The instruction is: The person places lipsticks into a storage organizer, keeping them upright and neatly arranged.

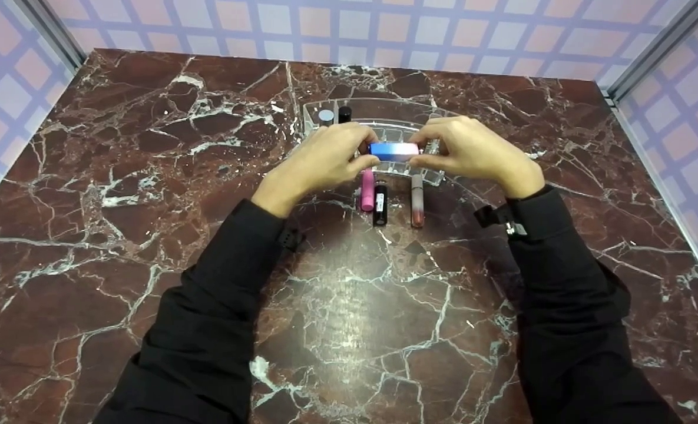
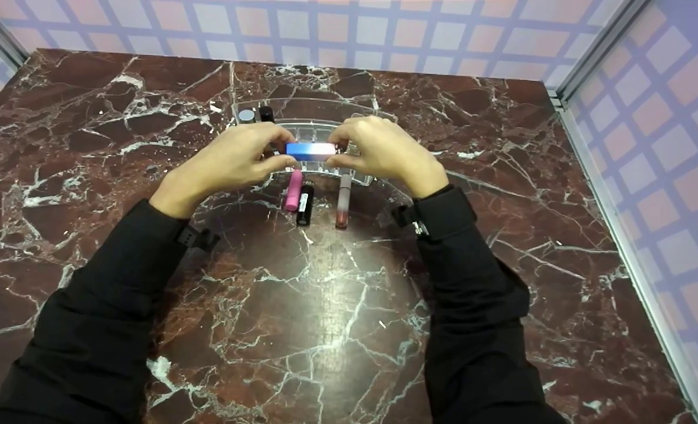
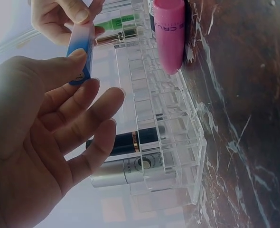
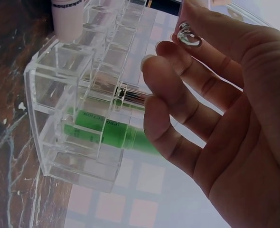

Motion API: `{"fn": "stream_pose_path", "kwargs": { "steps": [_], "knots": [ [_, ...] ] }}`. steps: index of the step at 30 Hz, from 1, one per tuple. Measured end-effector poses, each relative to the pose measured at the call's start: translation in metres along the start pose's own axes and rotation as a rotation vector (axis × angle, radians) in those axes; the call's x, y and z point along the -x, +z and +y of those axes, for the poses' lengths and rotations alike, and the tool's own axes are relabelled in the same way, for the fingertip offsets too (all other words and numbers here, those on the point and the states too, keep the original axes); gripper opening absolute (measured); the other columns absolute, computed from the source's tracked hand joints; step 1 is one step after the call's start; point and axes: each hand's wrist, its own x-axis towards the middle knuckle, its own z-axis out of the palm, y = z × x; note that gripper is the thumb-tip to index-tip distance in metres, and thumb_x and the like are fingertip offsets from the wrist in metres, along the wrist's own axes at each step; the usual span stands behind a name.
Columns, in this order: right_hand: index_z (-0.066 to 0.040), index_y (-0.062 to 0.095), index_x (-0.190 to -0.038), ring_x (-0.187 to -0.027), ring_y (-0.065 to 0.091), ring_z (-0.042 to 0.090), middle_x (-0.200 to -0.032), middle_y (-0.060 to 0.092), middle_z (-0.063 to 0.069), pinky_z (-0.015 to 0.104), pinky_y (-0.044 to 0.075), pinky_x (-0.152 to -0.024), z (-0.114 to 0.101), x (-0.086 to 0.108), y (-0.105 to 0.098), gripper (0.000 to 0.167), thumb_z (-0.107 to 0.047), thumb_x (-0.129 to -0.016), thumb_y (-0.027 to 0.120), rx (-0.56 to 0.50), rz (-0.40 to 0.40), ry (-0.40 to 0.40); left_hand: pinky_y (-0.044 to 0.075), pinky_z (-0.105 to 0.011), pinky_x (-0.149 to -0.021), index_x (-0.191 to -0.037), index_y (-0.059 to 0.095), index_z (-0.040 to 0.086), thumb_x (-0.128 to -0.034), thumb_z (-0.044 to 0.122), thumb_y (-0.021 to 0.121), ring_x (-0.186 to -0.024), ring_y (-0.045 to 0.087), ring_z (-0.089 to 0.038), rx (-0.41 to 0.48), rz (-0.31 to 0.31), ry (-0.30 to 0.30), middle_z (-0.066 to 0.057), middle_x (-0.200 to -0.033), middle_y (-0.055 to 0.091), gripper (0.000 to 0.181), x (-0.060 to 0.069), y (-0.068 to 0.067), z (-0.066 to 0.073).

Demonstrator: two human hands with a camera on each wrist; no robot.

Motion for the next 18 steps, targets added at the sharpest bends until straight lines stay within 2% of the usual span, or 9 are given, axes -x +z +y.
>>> {"fn": "stream_pose_path", "kwargs": {
  "steps": [11,18],
  "knots": [
    [-0.01,0.071,-0.117,-0.058,0.055,0.013,-0.092,0.068,0.001,0.033,0.046,-0.059,0.0015,-0.0008,0.0018,0.034,-0.036,-0.096,0.071,0.007,-0.012,0.008,0.047,-0.031,-0.074,-0.125,0.06,0.008,-0.1029,0.027,0.061,-0.083,0.052,-0.016,0.013,0.002,-0.03,-0.003,-0.106,0.06,0.029,0.0021,-0.0011,-0.0015],
    [-0.006,0.068,-0.117,-0.058,0.052,0.016,-0.09,0.068,0.004,0.034,0.045,-0.06,0.0007,-0.0005,0.0014,0.037,-0.039,-0.098,0.067,0.027,-0.015,0.034,0.046,-0.031,-0.075,-0.125,0.061,0.008,-0.1024,0.029,0.061,-0.083,0.051,-0.016,0.053,-0.006,-0.047,-0.002,-0.106,0.06,0.031,0.0021,-0.0026,-0.0018]
  ]
}}
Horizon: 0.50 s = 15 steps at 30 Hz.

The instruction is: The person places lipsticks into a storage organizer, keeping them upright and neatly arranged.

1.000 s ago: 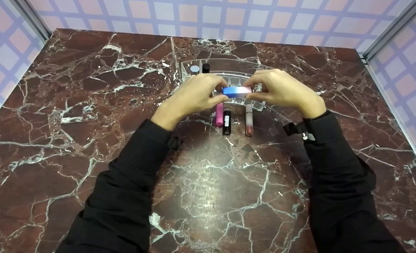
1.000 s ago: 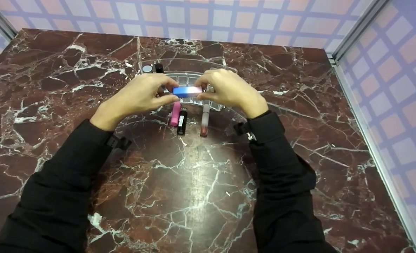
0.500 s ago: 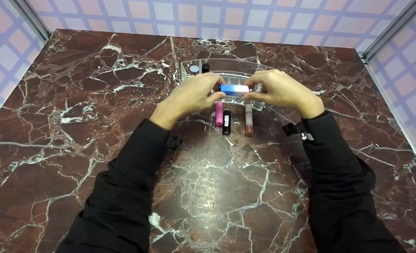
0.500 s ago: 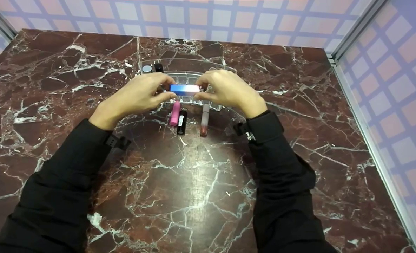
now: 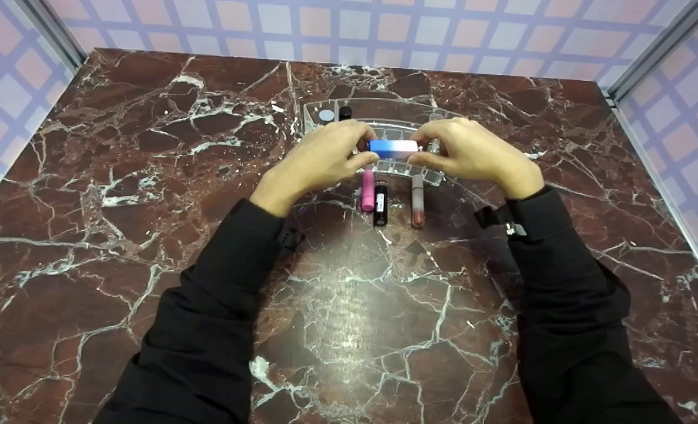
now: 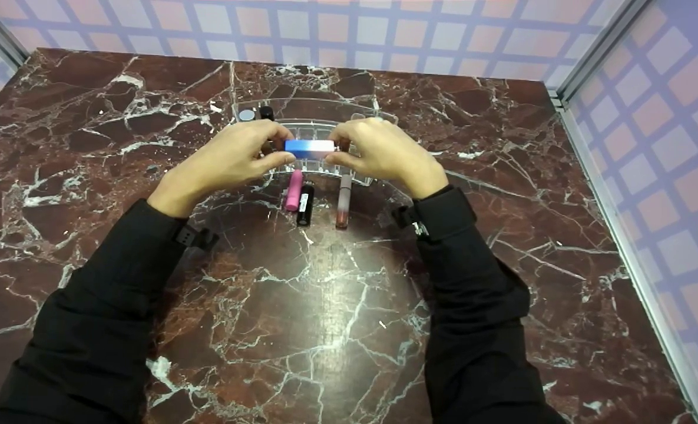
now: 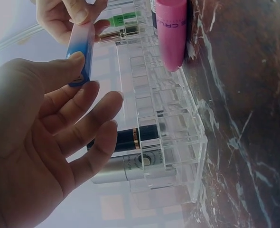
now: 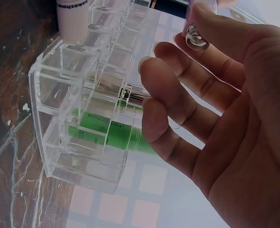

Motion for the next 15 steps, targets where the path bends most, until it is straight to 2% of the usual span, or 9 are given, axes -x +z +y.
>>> {"fn": "stream_pose_path", "kwargs": {
  "steps": [7,15],
  "knots": [
    [-0.006,0.065,-0.117,-0.062,0.052,0.017,-0.102,0.072,0.008,0.036,0.044,-0.063,0.001,-0.0012,0.0025,0.033,-0.034,-0.102,0.063,0.0,0.002,-0.002,0.045,-0.032,-0.075,-0.125,0.062,0.01,-0.1018,0.033,0.062,-0.082,0.051,-0.017,-0.011,-0.018,-0.007,-0.001,-0.105,0.06,0.033,-0.0007,-0.0003,-0.0006],
    [-0.006,0.063,-0.117,-0.065,0.051,0.017,-0.091,0.066,0.004,0.035,0.044,-0.061,-0.0001,-0.0019,0.0051,0.03,-0.032,-0.104,0.059,-0.028,0.006,-0.024,0.045,-0.031,-0.069,-0.12,0.063,0.009,-0.0968,0.037,0.069,-0.078,0.051,-0.016,-0.006,-0.064,-0.007,-0.002,-0.103,0.061,0.037,-0.0011,0.0011,-0.0041]
  ]
}}
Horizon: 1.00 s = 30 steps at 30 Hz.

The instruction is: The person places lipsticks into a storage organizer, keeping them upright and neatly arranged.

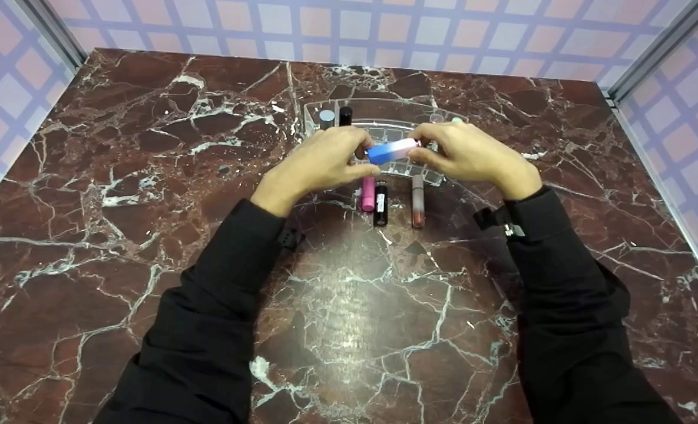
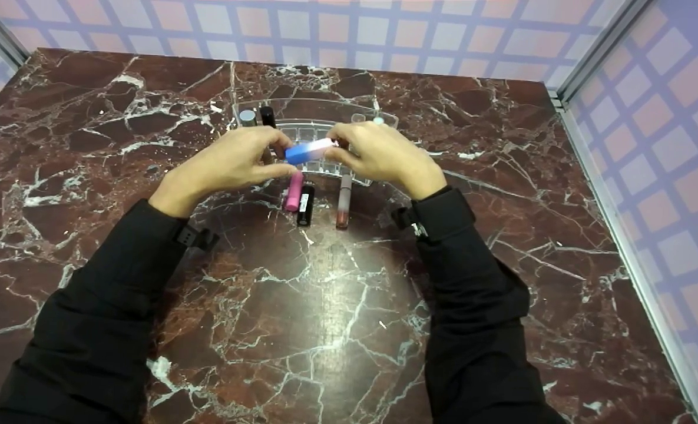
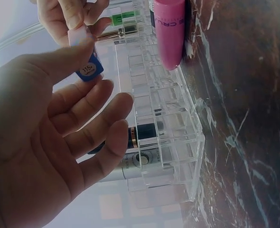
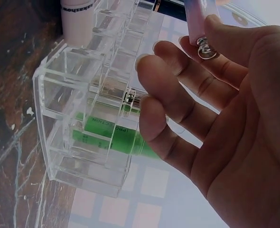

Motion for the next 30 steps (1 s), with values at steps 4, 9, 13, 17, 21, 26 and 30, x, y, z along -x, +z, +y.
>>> {"fn": "stream_pose_path", "kwargs": {
  "steps": [4,9,13,17,21,26,30],
  "knots": [
    [-0.006,0.063,-0.114,-0.069,0.051,0.017,-0.091,0.063,0.003,0.035,0.045,-0.066,-0.0002,0.0001,0.0017,0.031,-0.036,-0.104,0.057,0.004,0.007,-0.01,0.044,-0.031,-0.066,-0.116,0.064,0.009,-0.0965,0.038,0.069,-0.074,0.05,-0.016,-0.005,-0.031,-0.017,-0.003,-0.098,0.061,0.035,-0.0007,0.0008,0.0],
    [-0.006,0.062,-0.114,-0.072,0.05,0.017,-0.092,0.062,0.004,0.036,0.045,-0.069,0.0003,0.0004,0.0029,0.032,-0.037,-0.105,0.056,-0.002,0.008,-0.005,0.043,-0.031,-0.065,-0.116,0.063,0.01,-0.0984,0.036,0.067,-0.074,0.048,-0.015,-0.012,-0.034,-0.029,-0.002,-0.094,0.058,0.032,-0.0013,0.0015,0.0003],
    [-0.006,0.061,-0.114,-0.071,0.05,0.017,-0.093,0.061,0.004,0.035,0.045,-0.068,0.0004,0.0006,0.0029,0.032,-0.036,-0.105,0.057,-0.006,0.002,-0.006,0.044,-0.031,-0.066,-0.118,0.062,0.01,-0.0992,0.035,0.066,-0.074,0.049,-0.015,-0.009,-0.043,-0.032,-0.002,-0.095,0.058,0.031,-0.0012,0.0017,0.0005],
    [-0.006,0.061,-0.114,-0.071,0.05,0.017,-0.092,0.061,0.004,0.035,0.045,-0.068,0.0009,0.0001,0.0034,0.032,-0.037,-0.105,0.056,-0.008,-0.003,-0.01,0.044,-0.032,-0.067,-0.119,0.062,0.009,-0.0997,0.034,0.065,-0.075,0.048,-0.015,-0.012,-0.054,-0.035,-0.002,-0.097,0.058,0.031,-0.0011,0.0017,0.0005],
    [-0.006,0.061,-0.114,-0.073,0.052,0.018,-0.093,0.062,0.004,0.036,0.047,-0.072,0.0009,0.0002,0.0035,0.034,-0.038,-0.105,0.055,-0.017,-0.007,-0.007,0.044,-0.032,-0.067,-0.119,0.063,0.01,-0.0994,0.034,0.066,-0.075,0.049,-0.016,-0.008,-0.059,-0.035,-0.002,-0.097,0.059,0.032,-0.0011,0.0021,0.0006],
    [-0.006,0.06,-0.116,-0.074,0.054,0.017,-0.092,0.062,0.004,0.036,0.049,-0.073,0.0012,0.0003,0.0041,0.035,-0.038,-0.106,0.053,-0.037,-0.02,-0.007,0.044,-0.031,-0.066,-0.116,0.063,0.009,-0.0994,0.034,0.066,-0.075,0.05,-0.016,-0.004,-0.069,-0.022,-0.003,-0.096,0.059,0.029,-0.0016,0.003,0.0007],
    [-0.006,0.06,-0.117,-0.072,0.052,0.017,-0.092,0.06,0.004,0.035,0.048,-0.071,0.0011,0.0,0.0047,0.035,-0.038,-0.106,0.052,-0.053,-0.031,-0.008,0.044,-0.031,-0.066,-0.115,0.063,0.009,-0.0998,0.034,0.066,-0.075,0.05,-0.017,-0.003,-0.08,-0.017,-0.003,-0.095,0.059,0.03,-0.0022,0.0038,0.0007]
  ]
}}
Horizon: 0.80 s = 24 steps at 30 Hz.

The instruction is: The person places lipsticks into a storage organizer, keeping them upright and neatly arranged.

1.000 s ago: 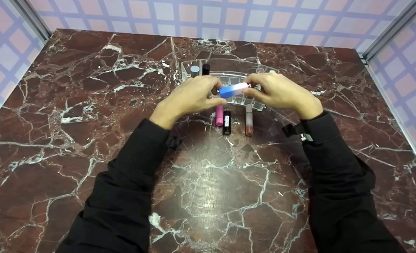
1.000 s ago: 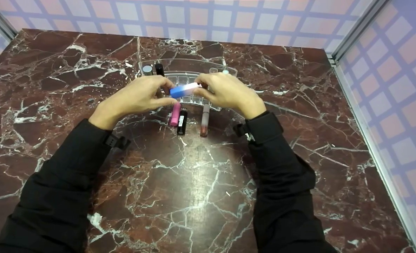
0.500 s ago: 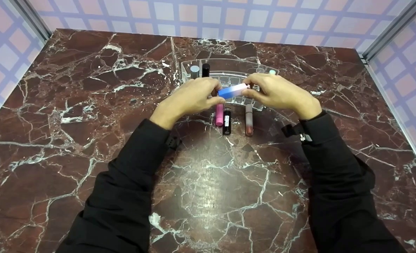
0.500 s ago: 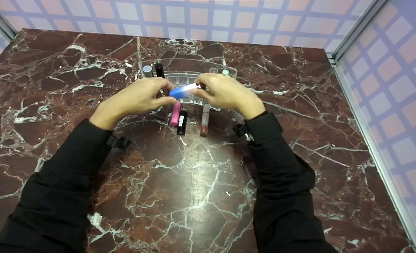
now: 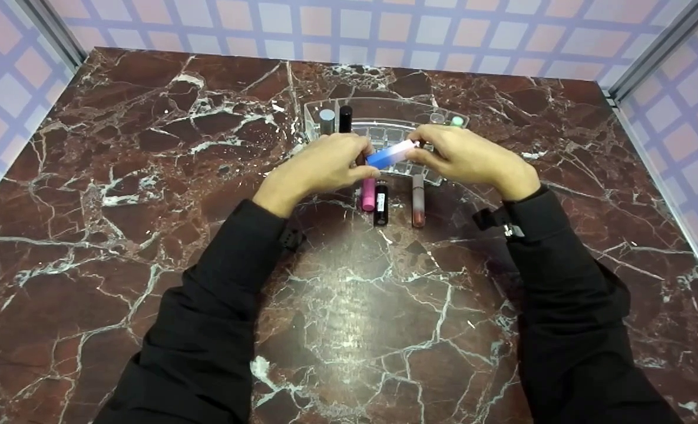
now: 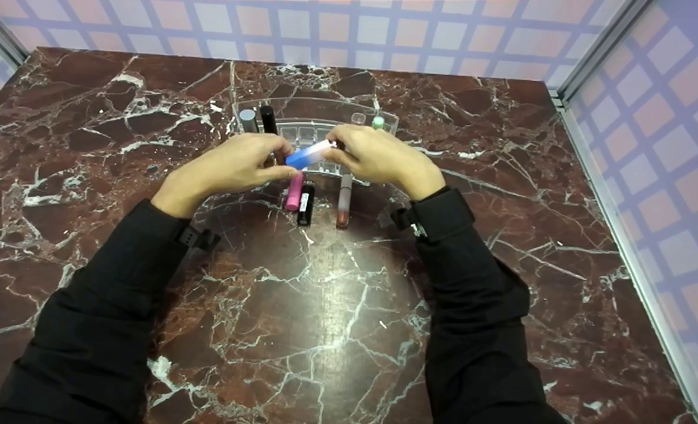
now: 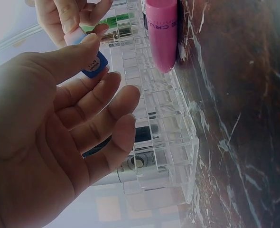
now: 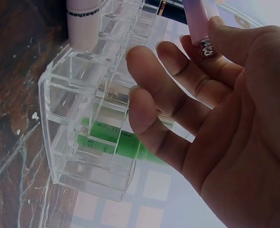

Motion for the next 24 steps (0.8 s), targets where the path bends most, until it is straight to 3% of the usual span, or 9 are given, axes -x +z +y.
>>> {"fn": "stream_pose_path", "kwargs": {
  "steps": [14,24],
  "knots": [
    [-0.007,0.055,-0.125,-0.072,0.052,0.019,-0.091,0.055,0.006,0.037,0.049,-0.068,-0.002,0.0003,-0.0008,0.038,-0.039,-0.108,0.045,-0.071,-0.097,0.072,0.04,-0.027,-0.058,-0.114,0.064,0.008,-0.0997,0.037,0.065,-0.066,0.047,-0.014,0.022,-0.052,0.002,-0.003,-0.09,0.06,0.033,0.0038,0.0001,0.0039],
    [-0.009,0.053,-0.12,-0.071,0.047,0.02,-0.086,0.049,0.005,0.038,0.044,-0.068,-0.0023,0.0002,-0.0009,0.037,-0.042,-0.11,0.039,-0.121,-0.09,0.099,0.039,-0.025,-0.057,-0.116,0.064,0.007,-0.1016,0.041,0.061,-0.064,0.046,-0.012,0.021,-0.094,0.024,-0.003,-0.09,0.061,0.037,0.0039,0.0003,0.0084]
  ]
}}
